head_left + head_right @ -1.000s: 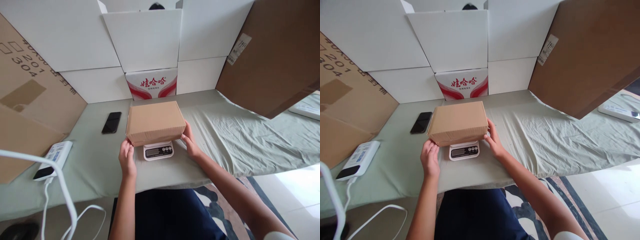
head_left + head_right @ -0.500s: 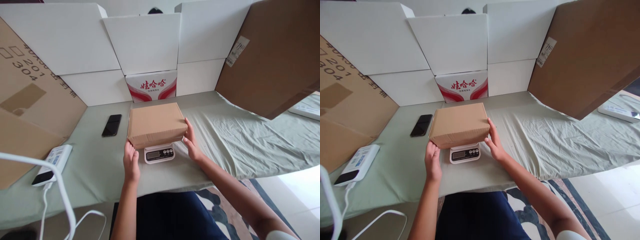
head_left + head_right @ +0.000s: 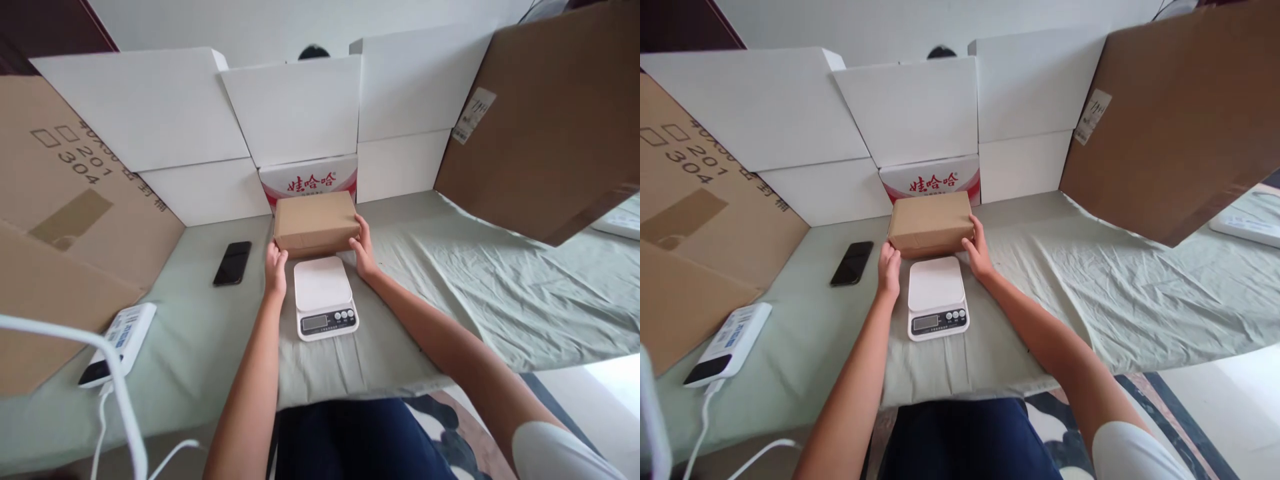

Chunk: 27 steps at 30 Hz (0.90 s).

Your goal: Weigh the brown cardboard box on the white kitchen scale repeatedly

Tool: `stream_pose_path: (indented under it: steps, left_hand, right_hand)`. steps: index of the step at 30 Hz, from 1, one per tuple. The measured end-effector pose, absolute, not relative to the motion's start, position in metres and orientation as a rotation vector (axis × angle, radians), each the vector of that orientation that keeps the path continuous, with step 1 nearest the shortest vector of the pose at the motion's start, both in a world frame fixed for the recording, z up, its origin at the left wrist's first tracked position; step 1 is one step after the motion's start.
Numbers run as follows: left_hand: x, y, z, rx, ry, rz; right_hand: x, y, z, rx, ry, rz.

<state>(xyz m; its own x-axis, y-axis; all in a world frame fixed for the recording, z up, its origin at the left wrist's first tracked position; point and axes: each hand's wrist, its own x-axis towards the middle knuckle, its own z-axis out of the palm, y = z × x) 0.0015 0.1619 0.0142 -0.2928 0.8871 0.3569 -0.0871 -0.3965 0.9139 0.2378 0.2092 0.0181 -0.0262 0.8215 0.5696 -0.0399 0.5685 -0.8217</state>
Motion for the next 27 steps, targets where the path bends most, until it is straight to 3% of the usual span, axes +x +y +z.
stream_pose_path:
  steps: [27]
  left_hand:
    - [-0.017,0.165,-0.019,1.137,1.264,1.7]
  right_hand:
    - [0.243,0.204,0.002,-0.821,-1.416,1.009]
